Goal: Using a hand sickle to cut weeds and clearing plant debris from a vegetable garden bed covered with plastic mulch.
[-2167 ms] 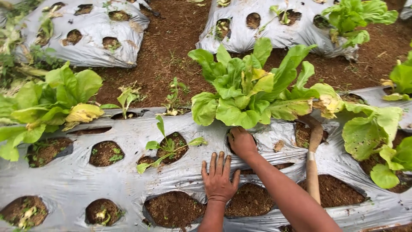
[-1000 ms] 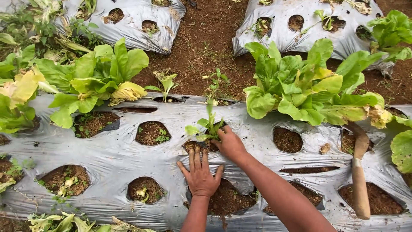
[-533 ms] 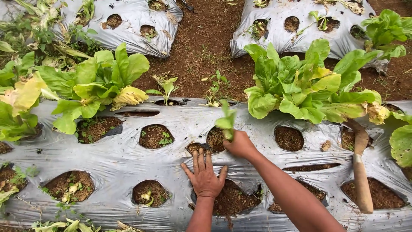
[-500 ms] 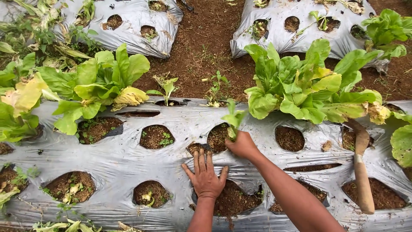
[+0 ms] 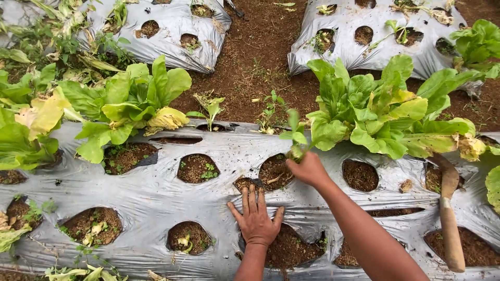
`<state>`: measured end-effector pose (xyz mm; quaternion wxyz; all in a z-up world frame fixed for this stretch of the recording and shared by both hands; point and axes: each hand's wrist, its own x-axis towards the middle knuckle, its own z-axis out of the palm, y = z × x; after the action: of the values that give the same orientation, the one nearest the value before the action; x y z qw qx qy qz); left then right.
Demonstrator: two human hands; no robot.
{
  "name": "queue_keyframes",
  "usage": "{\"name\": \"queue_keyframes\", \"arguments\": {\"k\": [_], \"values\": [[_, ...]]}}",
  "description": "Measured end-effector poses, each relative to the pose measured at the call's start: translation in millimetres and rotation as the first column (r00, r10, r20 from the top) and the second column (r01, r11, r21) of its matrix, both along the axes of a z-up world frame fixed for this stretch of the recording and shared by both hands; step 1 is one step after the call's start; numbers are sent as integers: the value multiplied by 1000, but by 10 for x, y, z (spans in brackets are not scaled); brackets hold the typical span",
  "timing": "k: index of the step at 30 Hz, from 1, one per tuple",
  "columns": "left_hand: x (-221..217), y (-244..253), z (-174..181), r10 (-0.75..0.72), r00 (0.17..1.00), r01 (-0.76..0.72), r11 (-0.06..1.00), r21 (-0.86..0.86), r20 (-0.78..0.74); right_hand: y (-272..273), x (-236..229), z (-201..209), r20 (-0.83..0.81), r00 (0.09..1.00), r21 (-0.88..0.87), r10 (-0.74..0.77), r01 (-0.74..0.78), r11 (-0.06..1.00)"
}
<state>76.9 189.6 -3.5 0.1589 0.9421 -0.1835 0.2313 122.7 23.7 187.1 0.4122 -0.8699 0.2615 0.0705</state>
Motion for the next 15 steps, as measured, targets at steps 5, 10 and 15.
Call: {"name": "queue_keyframes", "arguments": {"k": [5,10,15], "values": [[2,8,48,-8,1000,8,999,-34,15,315,97,-73,-86,979,-315,183,-201,928],[-5,-4,3,-19,1000,18,999,-44,-25,329,81,-305,-8,930,-539,367,-313,782],[-20,-5,16,-4,999,5,999,-54,32,245,52,-75,-115,991,-145,68,-84,986]]}}
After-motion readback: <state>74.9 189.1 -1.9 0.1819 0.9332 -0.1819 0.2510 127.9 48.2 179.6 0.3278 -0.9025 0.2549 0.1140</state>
